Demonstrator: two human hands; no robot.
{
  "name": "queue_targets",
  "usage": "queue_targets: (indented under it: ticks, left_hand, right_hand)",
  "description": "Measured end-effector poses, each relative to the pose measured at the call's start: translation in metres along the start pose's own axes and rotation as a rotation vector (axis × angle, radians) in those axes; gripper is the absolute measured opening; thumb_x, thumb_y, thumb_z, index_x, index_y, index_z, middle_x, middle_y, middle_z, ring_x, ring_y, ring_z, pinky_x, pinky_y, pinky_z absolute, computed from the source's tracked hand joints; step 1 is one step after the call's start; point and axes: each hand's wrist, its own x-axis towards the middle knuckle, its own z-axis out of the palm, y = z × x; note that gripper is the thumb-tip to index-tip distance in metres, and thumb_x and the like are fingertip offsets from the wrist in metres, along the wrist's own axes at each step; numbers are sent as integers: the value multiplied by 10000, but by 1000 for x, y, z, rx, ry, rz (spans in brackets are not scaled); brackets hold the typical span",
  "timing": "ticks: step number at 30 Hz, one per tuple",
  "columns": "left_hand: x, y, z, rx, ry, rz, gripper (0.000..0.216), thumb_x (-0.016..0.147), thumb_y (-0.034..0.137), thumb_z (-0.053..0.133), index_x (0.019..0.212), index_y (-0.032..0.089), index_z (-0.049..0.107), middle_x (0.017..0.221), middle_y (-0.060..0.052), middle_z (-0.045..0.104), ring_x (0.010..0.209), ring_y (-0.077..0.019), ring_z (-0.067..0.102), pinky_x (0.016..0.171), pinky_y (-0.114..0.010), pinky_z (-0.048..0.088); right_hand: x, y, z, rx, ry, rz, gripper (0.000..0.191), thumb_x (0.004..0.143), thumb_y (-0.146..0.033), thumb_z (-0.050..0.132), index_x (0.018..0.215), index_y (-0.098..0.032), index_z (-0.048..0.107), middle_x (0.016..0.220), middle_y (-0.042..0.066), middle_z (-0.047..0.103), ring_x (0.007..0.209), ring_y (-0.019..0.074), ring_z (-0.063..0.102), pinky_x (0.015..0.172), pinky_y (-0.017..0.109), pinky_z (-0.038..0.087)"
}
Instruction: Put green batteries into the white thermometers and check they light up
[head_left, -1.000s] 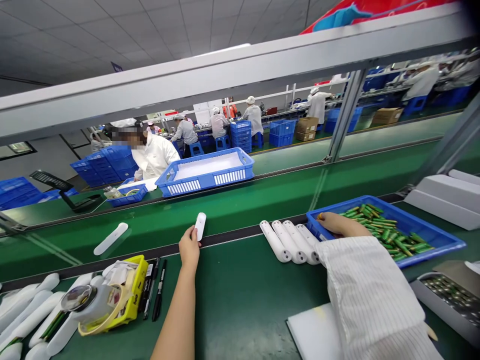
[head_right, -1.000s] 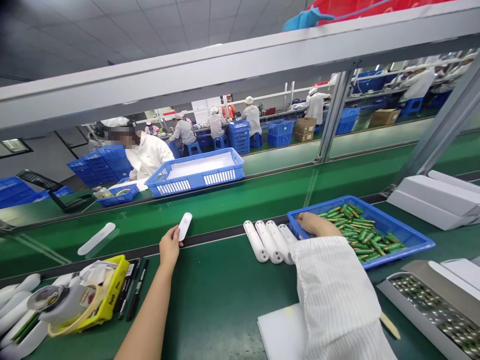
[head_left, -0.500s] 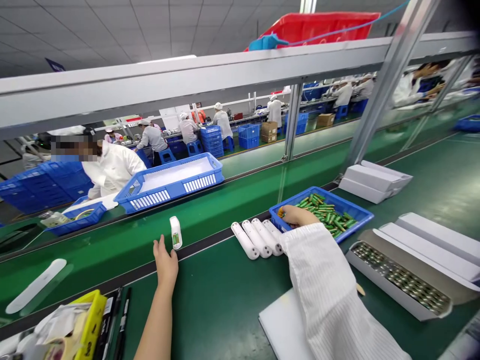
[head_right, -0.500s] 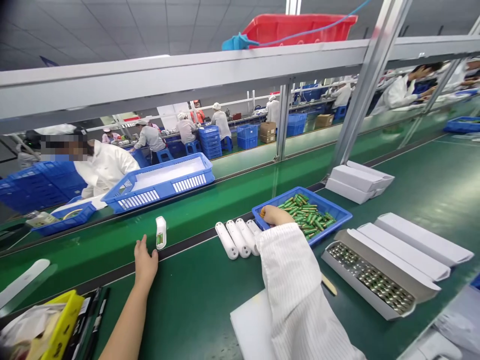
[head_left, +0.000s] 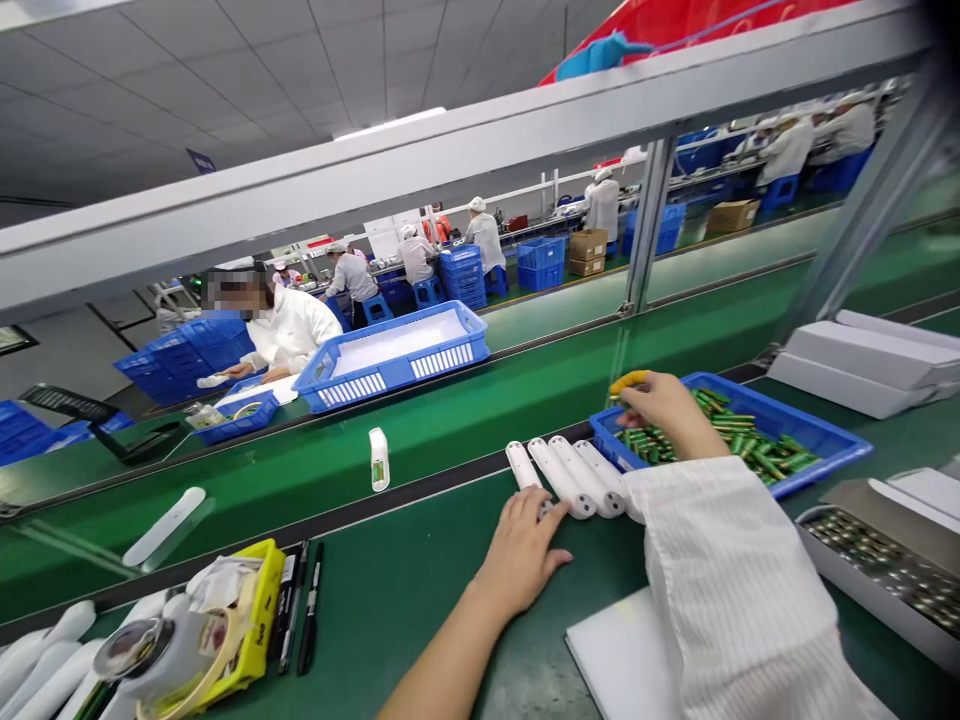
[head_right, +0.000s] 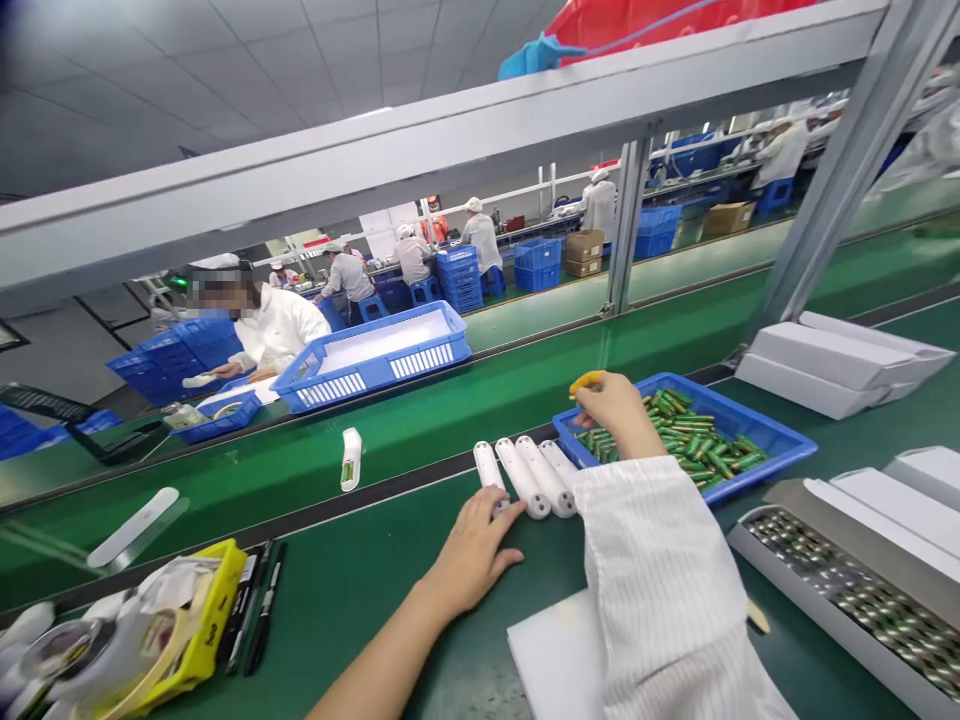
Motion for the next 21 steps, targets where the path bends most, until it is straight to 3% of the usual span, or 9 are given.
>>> queue_targets:
  ticks: [2, 5, 7, 10, 13, 16, 18, 21]
  left_hand:
    - [-1, -6, -1, -30, 78, -99, 343, 744, 168, 673, 1065, 236, 575, 1213, -87, 495, 1165, -258, 462, 994, -431, 391]
    - [-2, -22, -7, -69, 221, -255, 197, 745, 73, 584, 909, 177, 550, 1101, -113, 492, 1028, -263, 507, 894, -460, 422]
    - [-4, -36, -16, -125, 308, -353, 210, 727, 44, 549, 897, 166, 530, 1012, -103, 513, 954, -254, 527, 864, -461, 421]
    - [-9, -56, -40, -260, 384, -452, 350, 644, 74, 631, 972, 163, 545, 867, -57, 575, 806, -225, 571, 787, -406, 457]
    - [-19, -62, -73, -431, 517, -458, 496, 680, 214, 662, 1150, 176, 510, 946, -59, 621, 821, -197, 597, 759, -322, 478]
    - [-30, -47, -108, -893, 867, -352, 499, 714, 327, 679, 1173, 194, 536, 1034, -61, 606, 865, -162, 580, 722, -237, 473]
    - [-36, -30, -127, -1244, 1041, -221, 475, 743, 366, 669, 1177, 215, 547, 904, -32, 580, 732, -113, 549, 648, -204, 469]
    - [-42, -6, -147, -1559, 1112, -69, 360, 812, 320, 602, 1154, 221, 548, 808, -4, 511, 579, -61, 457, 507, -151, 417]
  right_hand:
    - [-3, -5, 1, 101, 58, -64, 195, 769, -96, 485, 926, -83, 600, 499, 19, 576, 453, 140, 567, 492, 229, 466]
    - [-8, -16, 6, 228, 144, -182, 137, 763, -169, 534, 868, -108, 596, 609, 25, 608, 488, 118, 545, 488, 216, 435]
    - [-14, -25, 10, 303, 179, -260, 157, 752, -235, 589, 867, -128, 578, 693, 21, 619, 560, 107, 560, 535, 202, 443]
    - [-29, -40, 15, 515, 133, -381, 261, 697, -355, 685, 798, -150, 560, 579, -42, 523, 507, 78, 487, 506, 189, 409]
    - [-52, -57, 22, 735, -46, -459, 370, 632, -448, 748, 740, -154, 552, 482, -90, 397, 413, 42, 335, 405, 167, 291]
    - [-85, -79, 35, 795, -329, -492, 408, 674, -515, 713, 780, -145, 576, 504, -66, 450, 409, 38, 328, 375, 161, 223]
    - [-112, -92, 48, 775, -501, -547, 378, 762, -520, 637, 823, -150, 593, 541, -39, 509, 415, 49, 362, 377, 171, 243]
    - [-154, -105, 68, 625, -639, -737, 256, 843, -420, 588, 830, -165, 612, 624, -2, 596, 496, 88, 486, 451, 202, 360]
